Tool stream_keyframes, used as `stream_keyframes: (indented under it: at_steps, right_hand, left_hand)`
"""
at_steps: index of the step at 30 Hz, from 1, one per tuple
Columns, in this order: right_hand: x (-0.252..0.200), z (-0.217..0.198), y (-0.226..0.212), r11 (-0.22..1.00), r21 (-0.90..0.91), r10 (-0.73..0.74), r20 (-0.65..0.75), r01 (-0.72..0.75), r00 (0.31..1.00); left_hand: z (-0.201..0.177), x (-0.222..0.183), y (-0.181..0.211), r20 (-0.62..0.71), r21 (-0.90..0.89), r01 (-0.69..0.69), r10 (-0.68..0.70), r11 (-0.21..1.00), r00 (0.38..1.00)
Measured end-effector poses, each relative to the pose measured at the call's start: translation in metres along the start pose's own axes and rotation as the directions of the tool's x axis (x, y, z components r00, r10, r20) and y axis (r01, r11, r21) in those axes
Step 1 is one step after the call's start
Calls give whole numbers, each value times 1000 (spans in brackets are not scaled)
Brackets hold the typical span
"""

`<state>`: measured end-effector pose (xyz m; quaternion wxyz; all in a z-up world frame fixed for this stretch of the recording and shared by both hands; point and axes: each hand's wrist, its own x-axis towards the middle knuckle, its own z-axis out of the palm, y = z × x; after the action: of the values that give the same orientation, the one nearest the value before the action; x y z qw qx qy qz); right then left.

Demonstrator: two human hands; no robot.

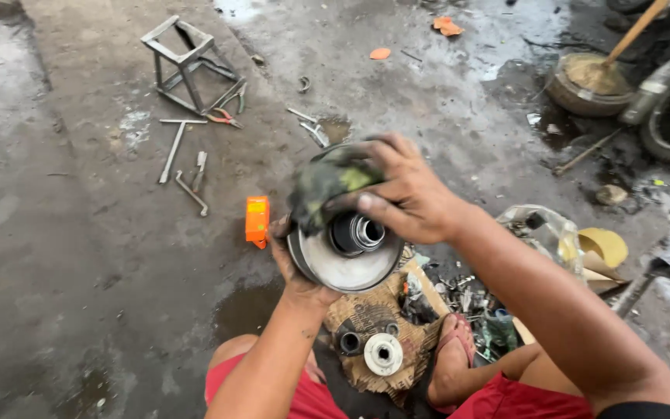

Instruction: Cleaning and assembling motorcycle CVT components including the variator and clutch

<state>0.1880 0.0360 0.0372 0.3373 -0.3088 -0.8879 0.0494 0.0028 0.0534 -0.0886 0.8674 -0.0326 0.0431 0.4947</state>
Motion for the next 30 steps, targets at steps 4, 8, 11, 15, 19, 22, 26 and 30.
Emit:
stream_keyframes:
  at_steps: [4,8,11,15,19,22,26,30]
  right_hand:
    - [-23,5,6,983,-181,-45,-66,33,997]
    - [-52,40,-32,946,-309,57,-148,-101,987]
    - [-37,40,-26,940,-320,63,-190,-123,980]
    - [-5,21,-12,876,-481,-92,-197,-15,976]
    - [-4,17,-19,890,-452,-145,-155,60,977]
    - [-33,19,-16,896,-443,-45,-132,-18,990]
    - [-25,18,-10,908,-418,-54,-148,-13,987]
    - [9,0,-16,864,-448,-273,-30,231,962]
  left_hand:
    - [-16,-3,20,-5,-4,-89,89,996,996]
    - [-12,-12,31,-19,-28,-218,217,976,976]
    - [5,-16,24,-16,-22,-242,242,970,970]
    - [30,-23,0,-42,94,-136,140,986,989]
    - [19,-18,13,-20,79,-110,112,991,994]
    - [22,-19,9,24,42,-121,120,992,993]
    - [22,-18,1,22,49,47,-48,998,999]
    - [64,-31,-3,72,93,239,-246,967,967]
